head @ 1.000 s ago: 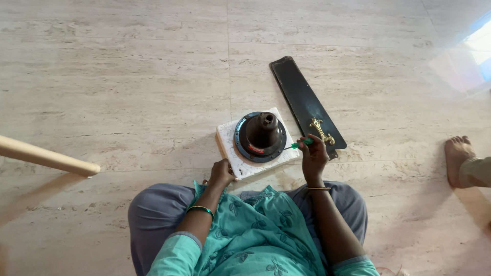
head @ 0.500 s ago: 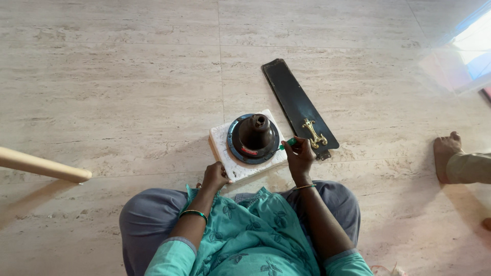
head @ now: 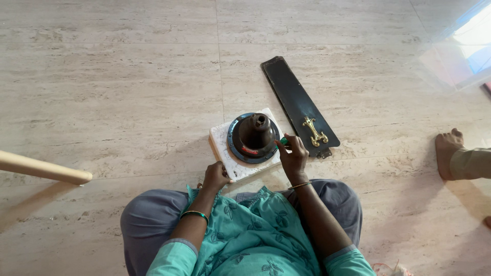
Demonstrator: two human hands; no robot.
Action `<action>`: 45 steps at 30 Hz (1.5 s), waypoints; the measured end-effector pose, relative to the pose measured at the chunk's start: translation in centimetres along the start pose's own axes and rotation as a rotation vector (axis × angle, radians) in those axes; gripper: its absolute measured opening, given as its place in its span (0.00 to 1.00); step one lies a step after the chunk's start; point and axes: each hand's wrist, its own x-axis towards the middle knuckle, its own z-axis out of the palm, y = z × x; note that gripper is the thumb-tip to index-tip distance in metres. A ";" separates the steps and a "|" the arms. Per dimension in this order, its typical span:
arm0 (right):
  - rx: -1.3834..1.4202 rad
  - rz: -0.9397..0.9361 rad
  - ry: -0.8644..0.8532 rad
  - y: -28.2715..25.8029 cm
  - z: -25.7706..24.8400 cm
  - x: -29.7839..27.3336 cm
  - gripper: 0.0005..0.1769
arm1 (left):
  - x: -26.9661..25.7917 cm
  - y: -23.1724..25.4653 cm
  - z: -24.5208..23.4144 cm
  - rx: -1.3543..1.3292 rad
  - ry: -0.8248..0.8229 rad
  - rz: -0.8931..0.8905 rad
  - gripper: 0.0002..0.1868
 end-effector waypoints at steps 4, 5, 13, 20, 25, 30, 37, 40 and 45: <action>0.151 -0.011 -0.084 -0.4 0.0 0.0 0.16 | 0.2 -0.2 0.2 0.001 -0.011 -0.024 0.27; 0.184 -0.019 -0.109 -0.5 -0.1 0.1 0.16 | 0.3 -0.3 0.2 -0.011 -0.007 -0.012 0.27; 0.178 -0.022 -0.231 -0.5 -2.3 1.1 0.18 | 0.0 0.0 0.2 0.004 0.004 -0.027 0.28; 0.128 0.126 -0.170 -0.8 -1.6 0.2 0.20 | 0.1 -0.4 0.2 -0.002 0.016 0.006 0.29; 0.131 -0.085 -0.135 -0.9 -2.2 0.3 0.15 | 0.4 -0.5 0.5 0.024 -0.001 -0.025 0.30; 0.091 -0.077 -0.052 -0.5 -2.0 -0.4 0.15 | 0.2 -0.2 0.2 0.051 -0.015 -0.029 0.31; 0.228 0.029 -0.014 0.2 -1.7 -0.5 0.19 | 0.1 0.4 -0.4 0.067 -0.022 -0.048 0.32; 0.358 0.015 -0.033 -0.1 -1.8 -0.2 0.17 | 0.0 0.4 -0.4 0.069 -0.033 -0.058 0.31; 0.152 -0.092 -0.089 0.2 -2.8 0.0 0.17 | 0.2 -0.2 0.1 0.052 -0.032 -0.047 0.31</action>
